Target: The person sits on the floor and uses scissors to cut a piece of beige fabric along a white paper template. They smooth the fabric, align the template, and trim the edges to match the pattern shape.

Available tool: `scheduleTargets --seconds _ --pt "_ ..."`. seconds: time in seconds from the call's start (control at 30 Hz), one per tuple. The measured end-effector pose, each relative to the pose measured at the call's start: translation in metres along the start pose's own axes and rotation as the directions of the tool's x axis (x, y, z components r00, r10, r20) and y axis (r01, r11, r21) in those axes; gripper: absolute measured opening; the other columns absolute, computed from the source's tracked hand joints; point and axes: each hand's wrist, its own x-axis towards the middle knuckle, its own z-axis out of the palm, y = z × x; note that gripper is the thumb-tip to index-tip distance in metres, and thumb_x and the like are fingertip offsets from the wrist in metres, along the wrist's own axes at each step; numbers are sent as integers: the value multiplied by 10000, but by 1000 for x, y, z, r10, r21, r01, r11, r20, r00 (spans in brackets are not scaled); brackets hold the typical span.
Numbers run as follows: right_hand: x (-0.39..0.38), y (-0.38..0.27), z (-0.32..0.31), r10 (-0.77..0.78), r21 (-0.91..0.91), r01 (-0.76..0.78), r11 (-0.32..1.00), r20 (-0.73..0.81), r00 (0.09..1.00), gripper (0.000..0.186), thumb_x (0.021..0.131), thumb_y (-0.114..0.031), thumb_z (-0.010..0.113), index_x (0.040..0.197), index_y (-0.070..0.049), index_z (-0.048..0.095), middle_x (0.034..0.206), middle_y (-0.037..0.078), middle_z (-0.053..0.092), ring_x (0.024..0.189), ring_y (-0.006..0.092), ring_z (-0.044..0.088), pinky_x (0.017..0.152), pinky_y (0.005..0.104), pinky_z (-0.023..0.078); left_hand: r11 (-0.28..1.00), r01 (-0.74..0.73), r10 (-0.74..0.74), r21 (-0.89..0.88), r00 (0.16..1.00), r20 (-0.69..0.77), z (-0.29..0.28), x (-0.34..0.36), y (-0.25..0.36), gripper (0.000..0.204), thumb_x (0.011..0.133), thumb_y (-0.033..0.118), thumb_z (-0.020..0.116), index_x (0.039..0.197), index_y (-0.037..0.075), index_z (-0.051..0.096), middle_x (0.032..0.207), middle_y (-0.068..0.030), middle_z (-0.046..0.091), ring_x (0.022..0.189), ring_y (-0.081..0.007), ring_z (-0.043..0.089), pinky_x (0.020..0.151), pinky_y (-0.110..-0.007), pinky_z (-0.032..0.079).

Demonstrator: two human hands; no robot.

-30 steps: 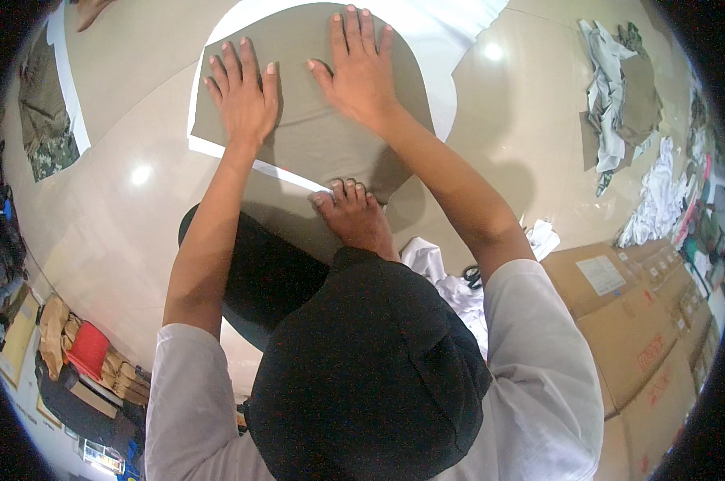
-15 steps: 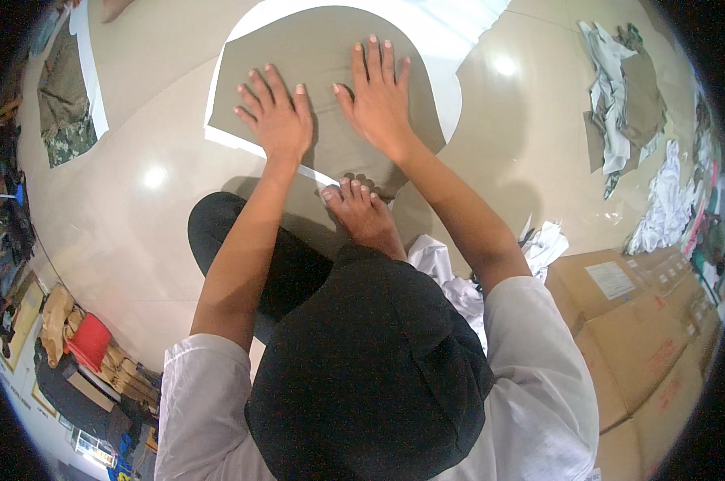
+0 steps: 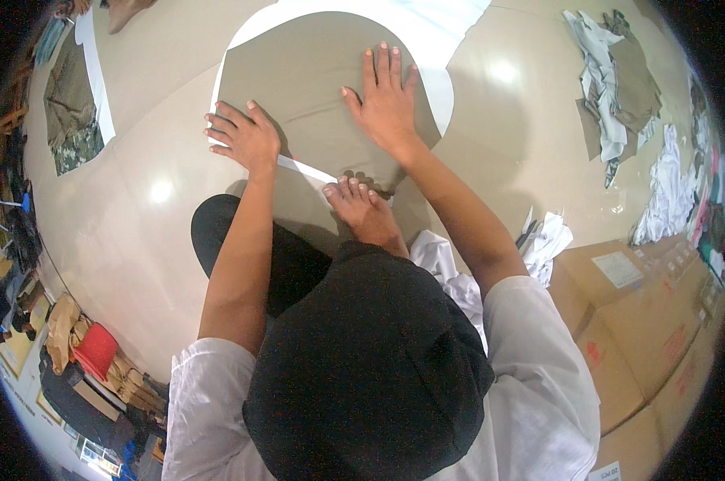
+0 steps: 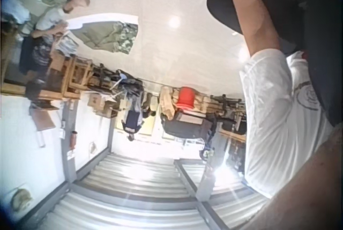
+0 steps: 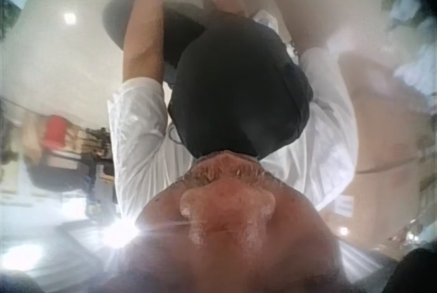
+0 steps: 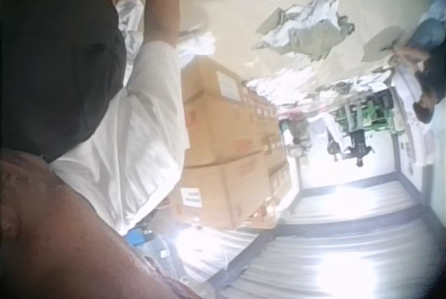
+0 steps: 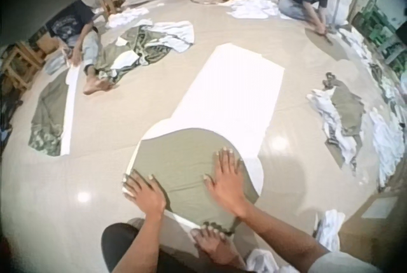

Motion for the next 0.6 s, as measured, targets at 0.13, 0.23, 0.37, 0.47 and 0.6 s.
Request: scheduleTargets --seconds 0.13,0.23,0.37,0.47,0.6 --pt "-5 -6 -2 6 -7 -6 1000 13 1000 837 1117 -547 543 1702 25 368 1781 309 292 1660 498 263 1274 752 229 996 -65 67 55 997 -35 2 -1 8 846 1155 532 379 1770 -5 157 1828 -332 78 1680 -574 13 1322 -729 8" --pt "-12 -13 -1 9 49 -10 999 23 1000 834 1113 -545 550 1700 23 374 1782 308 291 1663 497 256 1273 759 215 937 -345 346 56 938 4 7 -12 26 834 1146 531 411 1771 19 201 1839 -286 126 1690 -545 46 1328 -722 21" --pt "-12 -12 0 13 59 -14 998 14 1000 838 1112 -541 555 1700 27 369 1783 307 289 1664 499 253 1278 761 198 806 -581 591 -112 801 100 11 -37 59 784 1157 530 389 1775 70 247 1840 -237 198 1698 -506 97 1337 -715 36" --pt "-10 -8 -1 28 51 -28 998 11 1000 839 1113 -539 554 1697 33 369 1782 308 289 1666 498 248 1282 759 190 819 -568 573 -78 815 84 18 -42 62 793 1149 539 404 1779 84 246 1835 -249 201 1694 -513 103 1338 -710 43" --pt "-9 1 -3 55 54 -55 997 -4 998 839 1113 -537 551 1694 42 370 1779 316 292 1667 501 242 1286 752 187 837 -547 546 -28 829 123 20 -45 63 821 1136 552 425 1786 92 222 1856 -221 148 1704 -492 67 1350 -686 14"
